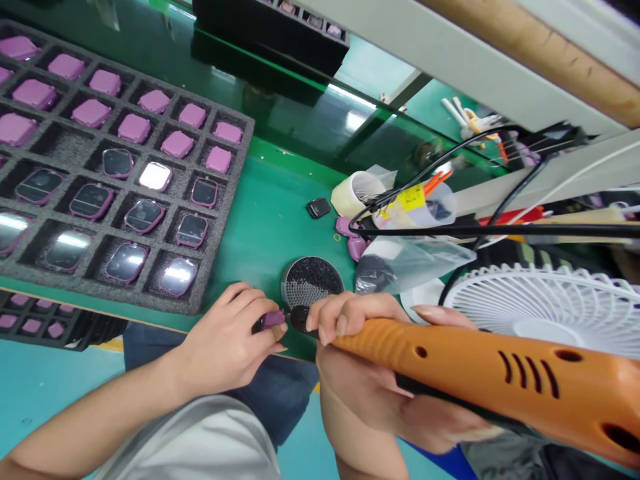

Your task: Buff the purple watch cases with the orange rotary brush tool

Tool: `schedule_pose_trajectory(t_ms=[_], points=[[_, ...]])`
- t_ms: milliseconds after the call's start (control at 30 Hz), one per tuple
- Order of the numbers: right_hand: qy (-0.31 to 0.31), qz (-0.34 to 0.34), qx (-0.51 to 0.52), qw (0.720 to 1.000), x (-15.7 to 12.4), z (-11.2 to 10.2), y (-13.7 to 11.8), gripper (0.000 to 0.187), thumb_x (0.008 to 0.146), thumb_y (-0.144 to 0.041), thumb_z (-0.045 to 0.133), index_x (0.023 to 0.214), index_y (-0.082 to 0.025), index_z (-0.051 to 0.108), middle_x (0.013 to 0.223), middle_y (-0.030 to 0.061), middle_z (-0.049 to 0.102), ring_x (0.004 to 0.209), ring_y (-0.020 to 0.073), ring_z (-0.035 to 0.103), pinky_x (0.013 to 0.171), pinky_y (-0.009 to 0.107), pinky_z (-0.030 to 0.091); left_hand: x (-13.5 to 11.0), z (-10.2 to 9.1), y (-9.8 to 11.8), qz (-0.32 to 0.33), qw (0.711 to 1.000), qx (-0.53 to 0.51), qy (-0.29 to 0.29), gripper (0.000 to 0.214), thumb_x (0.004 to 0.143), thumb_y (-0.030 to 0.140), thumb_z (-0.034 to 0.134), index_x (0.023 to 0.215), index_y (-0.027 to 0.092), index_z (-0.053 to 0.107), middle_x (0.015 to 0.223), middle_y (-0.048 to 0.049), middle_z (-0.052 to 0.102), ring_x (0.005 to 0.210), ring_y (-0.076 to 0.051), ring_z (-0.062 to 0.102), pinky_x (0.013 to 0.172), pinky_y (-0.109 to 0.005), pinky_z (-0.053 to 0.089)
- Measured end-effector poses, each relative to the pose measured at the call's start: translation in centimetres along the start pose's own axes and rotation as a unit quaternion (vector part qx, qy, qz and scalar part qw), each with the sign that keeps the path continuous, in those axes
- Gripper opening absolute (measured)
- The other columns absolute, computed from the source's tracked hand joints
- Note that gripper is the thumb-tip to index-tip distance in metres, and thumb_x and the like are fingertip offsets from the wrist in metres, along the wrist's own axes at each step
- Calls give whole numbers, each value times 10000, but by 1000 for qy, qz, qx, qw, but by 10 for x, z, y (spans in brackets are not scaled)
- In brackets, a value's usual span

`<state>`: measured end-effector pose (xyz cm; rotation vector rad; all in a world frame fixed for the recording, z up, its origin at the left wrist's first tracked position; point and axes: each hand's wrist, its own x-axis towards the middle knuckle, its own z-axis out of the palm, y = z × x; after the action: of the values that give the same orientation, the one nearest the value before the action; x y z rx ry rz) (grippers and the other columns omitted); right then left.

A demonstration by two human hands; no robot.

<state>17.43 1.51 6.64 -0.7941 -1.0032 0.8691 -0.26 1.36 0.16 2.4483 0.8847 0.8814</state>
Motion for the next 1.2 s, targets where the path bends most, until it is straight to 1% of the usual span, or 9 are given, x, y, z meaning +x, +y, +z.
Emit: schedule_pose_trajectory(t_ms=[133, 267, 367, 567, 767, 933, 1033, 1167, 1200], points=[[-22, 18, -21, 999, -1, 1, -5, 440, 989, -709, 670, 1297, -399, 720, 859, -9, 706, 661, 221, 626, 599, 424, 569, 0, 0, 1, -5, 1000, 2, 0, 148, 1059, 281, 727, 1158, 178, 767, 1182, -122, 731, 1134, -286, 666, 1052, -523, 547], [-24, 43, -44, 998, -4, 2, -12, 505, 1003, -794, 567, 1318, -428, 715, 875, 8, 697, 702, 227, 634, 634, 445, 570, -1, 2, 1, -5, 1000, 6, 3, 154, 1064, 295, 723, 1154, 180, 772, 1189, -126, 732, 1126, -287, 662, 1050, -527, 543], [-36, 47, -47, 997, -4, 3, -11, 522, 985, -817, 575, 1308, -432, 717, 872, 8, 698, 704, 229, 641, 628, 446, 575, -1, 3, 1, -5, 1000, 7, -1, 153, 1073, 302, 709, 1153, 188, 772, 1184, -120, 731, 1126, -288, 655, 1053, -528, 536], [-19, -6, -35, 999, 0, 6, 0, 653, 979, -898, 442, 1297, -396, 712, 818, -13, 650, 607, 187, 560, 558, 391, 534, -1, 2, 1, -7, 1000, 9, -2, 146, 1074, 296, 702, 1130, 184, 777, 1154, -117, 727, 1112, -290, 648, 1049, -524, 526], [-17, 29, -64, 997, 2, 5, -6, 592, 982, -865, 512, 1287, -412, 740, 826, -12, 656, 621, 199, 561, 585, 411, 540, 0, 3, 2, -6, 1000, 13, -1, 159, 1076, 309, 695, 1127, 181, 775, 1143, -123, 731, 1117, -291, 649, 1056, -521, 526], [-22, 53, -85, 995, 1, 6, -12, 414, 974, -679, 724, 1294, -418, 743, 829, -17, 685, 634, 216, 599, 599, 430, 569, 0, 3, 3, -12, 1000, 11, -5, 159, 1064, 289, 703, 1145, 174, 776, 1150, -120, 729, 1133, -289, 649, 1078, -515, 514], [-14, 45, -75, 996, 1, 6, -11, 477, 981, -767, 639, 1267, -403, 757, 798, -16, 673, 601, 207, 583, 561, 410, 550, 1, 3, 4, -14, 1000, 11, -12, 165, 1054, 287, 712, 1156, 176, 780, 1156, -121, 730, 1137, -287, 650, 1073, -516, 516], [-21, 52, -69, 996, -1, 6, -6, 451, 960, -730, 710, 1271, -405, 752, 802, -14, 673, 608, 206, 581, 565, 403, 541, 1, 3, 4, -18, 1000, 7, -14, 167, 1046, 305, 730, 1146, 181, 780, 1161, -122, 731, 1142, -288, 651, 1076, -520, 519], [-21, 50, -64, 996, -1, 7, -4, 470, 966, -743, 690, 1277, -397, 750, 803, -10, 671, 614, 208, 582, 566, 404, 539, 0, 4, 4, -19, 1000, 6, -13, 165, 1047, 309, 730, 1139, 182, 780, 1159, -123, 732, 1139, -288, 651, 1073, -520, 520]])
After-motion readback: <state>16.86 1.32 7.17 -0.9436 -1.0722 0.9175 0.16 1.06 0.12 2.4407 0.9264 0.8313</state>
